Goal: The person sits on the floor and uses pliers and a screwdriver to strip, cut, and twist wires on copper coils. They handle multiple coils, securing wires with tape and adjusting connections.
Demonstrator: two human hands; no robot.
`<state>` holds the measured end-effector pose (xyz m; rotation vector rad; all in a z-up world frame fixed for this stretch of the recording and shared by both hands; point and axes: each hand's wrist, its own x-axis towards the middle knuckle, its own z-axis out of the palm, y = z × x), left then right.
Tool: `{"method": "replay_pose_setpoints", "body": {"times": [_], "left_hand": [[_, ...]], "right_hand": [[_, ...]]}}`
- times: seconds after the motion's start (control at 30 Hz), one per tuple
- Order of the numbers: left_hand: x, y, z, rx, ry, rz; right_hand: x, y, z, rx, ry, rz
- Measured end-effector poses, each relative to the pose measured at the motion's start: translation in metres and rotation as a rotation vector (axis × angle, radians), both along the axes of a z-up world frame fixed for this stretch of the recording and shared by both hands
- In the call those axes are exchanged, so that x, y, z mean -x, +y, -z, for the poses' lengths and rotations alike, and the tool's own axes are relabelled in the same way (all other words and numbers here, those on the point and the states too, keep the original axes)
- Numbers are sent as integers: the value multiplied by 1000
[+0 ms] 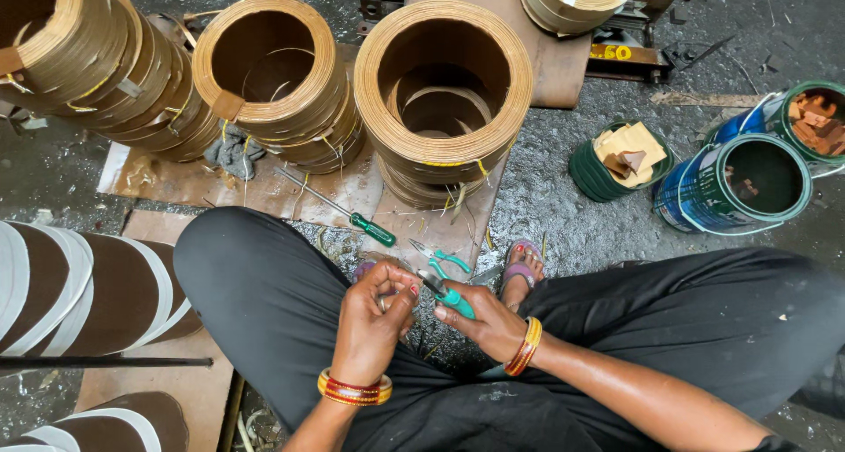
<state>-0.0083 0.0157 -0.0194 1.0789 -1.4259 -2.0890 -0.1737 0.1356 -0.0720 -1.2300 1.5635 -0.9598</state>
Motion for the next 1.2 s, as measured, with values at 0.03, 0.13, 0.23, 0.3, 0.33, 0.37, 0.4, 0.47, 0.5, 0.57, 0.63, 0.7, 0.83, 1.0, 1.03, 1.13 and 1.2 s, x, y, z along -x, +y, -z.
{"method": "replay_pose_setpoints", "body": {"times": [0.03, 0.13, 0.23, 0.3, 0.33, 0.37, 0.4, 0.47, 0.5, 0.57, 0.63, 0.7, 0.83, 1.0, 1.03, 1.13, 1.2], "left_hand": [[-1, -1, -3, 10, -14, 4], [-3, -12, -19, 105, -72, 22], [10, -32, -41, 74, -23, 72], [18, -40, -51, 57, 15, 158], [21, -43, -52, 42, 34, 198], [24, -43, -53, 18, 70, 241], [32, -49, -54, 16, 118, 288], [49, -56, -56, 15, 162, 370], [59, -58, -55, 17, 156, 406], [76, -66, -50, 23, 178, 434], [85, -66, -37, -10, 213, 422], [86, -69, -20, -76, 198, 423], [74, -68, 7, -149, 217, 374], [67, -74, 7, -310, 356, 233], [67, -76, 6, -370, 407, 216], [68, -74, 7, -389, 476, 261], [72, -71, 7, -392, 464, 273]], "right_hand": [[1, 2, 10, -28, 66, -19], [12, 2, 54, -242, 261, -138], [43, -17, 115, -656, 520, -353], [61, -14, 161, -778, 798, -458], [72, -15, 185, -846, 847, -410], [78, -9, 206, -898, 856, -305], [92, -12, 222, -918, 878, -269], [110, -12, 241, -899, 887, -140], [120, -13, 244, -858, 872, -47], [132, -17, 245, -752, 876, 94], [123, -3, 246, -657, 890, 173], [122, 1, 249, -229, 1106, 212], [108, -3, 275, -116, 1221, -195], [57, 1, 319, -24, 1373, -499], [56, 1, 323, -37, 1362, -516], [61, 1, 314, 15, 1298, -543], [69, -5, 287, 153, 1154, -485]]}}
